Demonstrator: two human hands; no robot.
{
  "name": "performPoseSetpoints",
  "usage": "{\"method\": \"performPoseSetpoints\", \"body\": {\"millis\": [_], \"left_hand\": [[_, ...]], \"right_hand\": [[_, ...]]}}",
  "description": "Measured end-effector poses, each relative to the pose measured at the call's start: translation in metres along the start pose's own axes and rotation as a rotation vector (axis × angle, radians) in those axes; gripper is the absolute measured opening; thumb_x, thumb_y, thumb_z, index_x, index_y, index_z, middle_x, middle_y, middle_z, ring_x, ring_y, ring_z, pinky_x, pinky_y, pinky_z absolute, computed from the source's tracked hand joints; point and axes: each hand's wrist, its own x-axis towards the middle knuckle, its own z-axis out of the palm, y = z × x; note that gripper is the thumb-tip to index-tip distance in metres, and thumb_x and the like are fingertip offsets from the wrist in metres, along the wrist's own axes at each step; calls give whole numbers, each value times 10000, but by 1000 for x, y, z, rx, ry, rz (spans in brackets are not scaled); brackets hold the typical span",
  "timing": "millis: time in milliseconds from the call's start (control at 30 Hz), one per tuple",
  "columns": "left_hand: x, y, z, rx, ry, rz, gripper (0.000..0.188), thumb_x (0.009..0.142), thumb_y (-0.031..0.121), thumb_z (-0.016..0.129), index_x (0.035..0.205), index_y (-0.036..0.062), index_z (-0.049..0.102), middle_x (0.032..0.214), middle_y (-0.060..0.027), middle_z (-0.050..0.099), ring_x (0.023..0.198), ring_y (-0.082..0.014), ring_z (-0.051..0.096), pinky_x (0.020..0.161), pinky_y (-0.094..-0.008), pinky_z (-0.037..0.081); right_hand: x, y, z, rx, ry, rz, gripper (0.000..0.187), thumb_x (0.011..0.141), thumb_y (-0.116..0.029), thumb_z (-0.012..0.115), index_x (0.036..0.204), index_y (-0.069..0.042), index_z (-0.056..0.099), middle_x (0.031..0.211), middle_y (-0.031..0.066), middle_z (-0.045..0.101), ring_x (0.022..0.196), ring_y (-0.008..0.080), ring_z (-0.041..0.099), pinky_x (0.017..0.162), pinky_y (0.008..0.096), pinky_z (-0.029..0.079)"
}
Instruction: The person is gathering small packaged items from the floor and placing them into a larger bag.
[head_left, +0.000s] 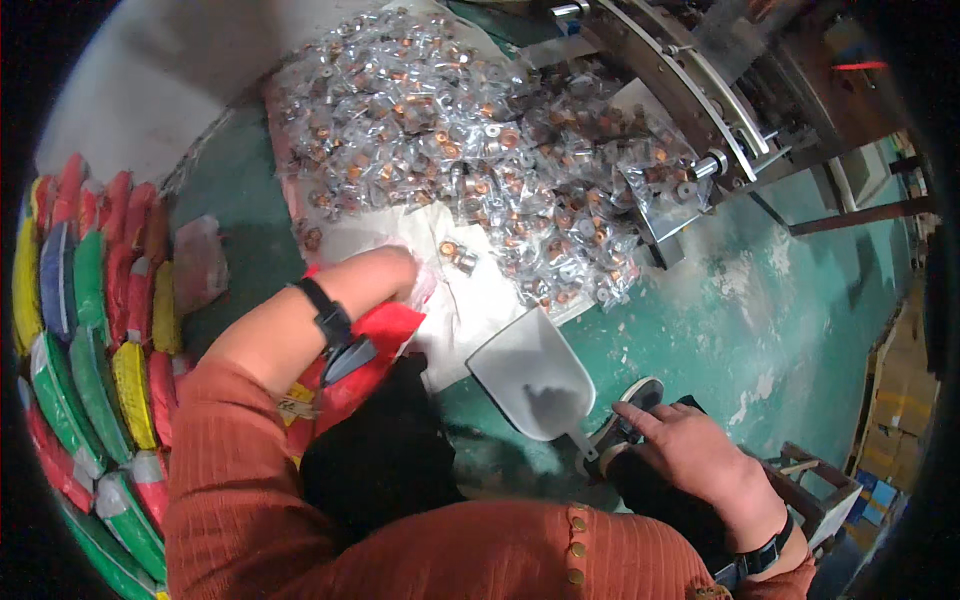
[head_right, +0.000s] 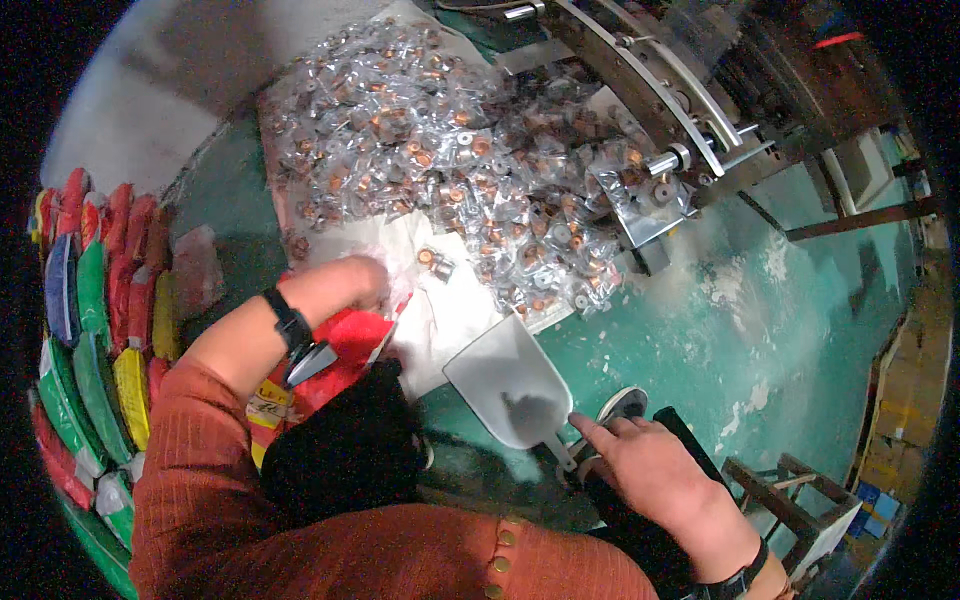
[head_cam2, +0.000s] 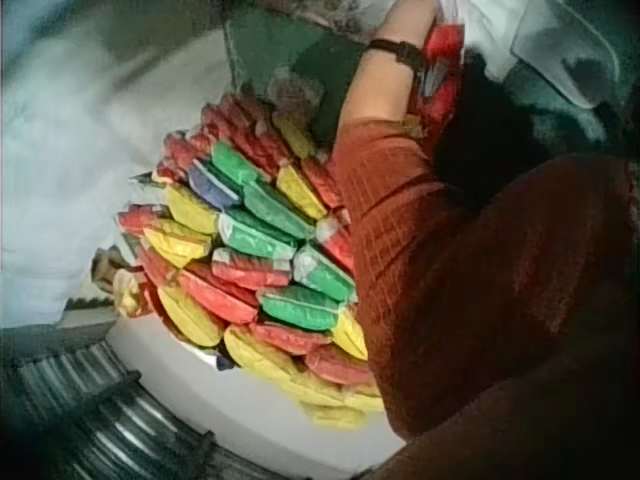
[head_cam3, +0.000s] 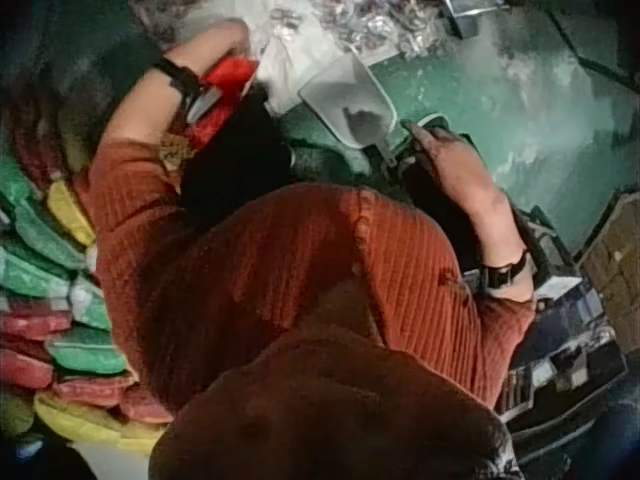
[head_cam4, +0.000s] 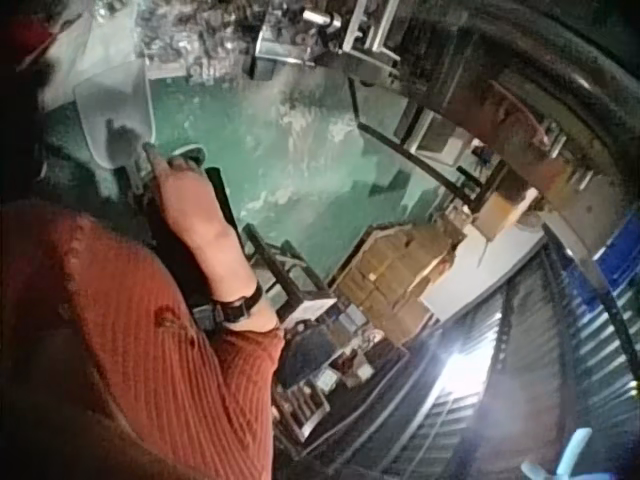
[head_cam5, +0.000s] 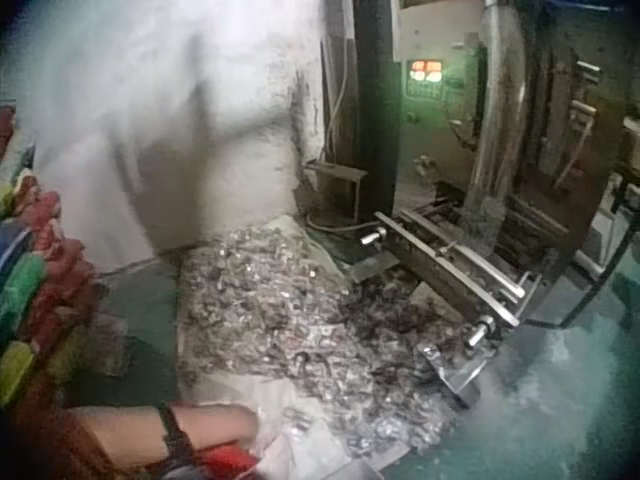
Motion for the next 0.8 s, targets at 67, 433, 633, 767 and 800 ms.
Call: {"method": "performPoseSetpoints", "body": {"millis": [67, 433, 633, 767, 800], "left_hand": [[-43, 17, -39, -415, 444, 18, 973, 592, 300, 833, 1458, 221, 397, 1428, -210, 445, 1282, -343, 486, 946, -445, 498], [47, 30, -14, -491, 949, 29, 365, 739, -2, 609, 1100, 52, 604, 1193, -234, 514, 1028, -394, 591, 841, -467, 535], [2, 43, -13, -451, 823, -11, 662, 668, 25, 707, 1290, 138, 513, 1246, -241, 478, 1058, -464, 564, 901, -475, 521], [58, 75, 4, -366, 957, 93, 690, 655, 27, 719, 1293, 198, 518, 1263, -226, 462, 1123, -503, 494, 915, -515, 509], [62, 79, 6, -315, 880, -11, 690, 651, 32, 726, 1286, 204, 518, 1261, -220, 464, 1140, -502, 477, 922, -522, 505]], "right_hand": [[5, 0, -4, 24, -22, -5, 605, 861, -123, 628, 1435, -116, 437, 1036, 214, 632, 969, 397, 619, 852, 447, 513], [12, 12, -5, -4, -14, -24, 620, 863, -145, 631, 1447, -115, 422, 1015, 199, 638, 918, 380, 634, 825, 434, 521], [12, 3, -14, -29, -30, -50, 608, 865, -155, 637, 1433, -95, 430, 1008, 196, 644, 923, 365, 634, 825, 431, 517], [10, 1, -9, -6, -20, -82, 578, 870, -150, 629, 1416, -86, 451, 1018, 200, 640, 938, 374, 626, 838, 432, 512], [9, 0, -7, -7, -22, -101, 578, 870, -150, 629, 1416, -86, 451, 1018, 200, 640, 938, 374, 626, 838, 432, 512]]}}
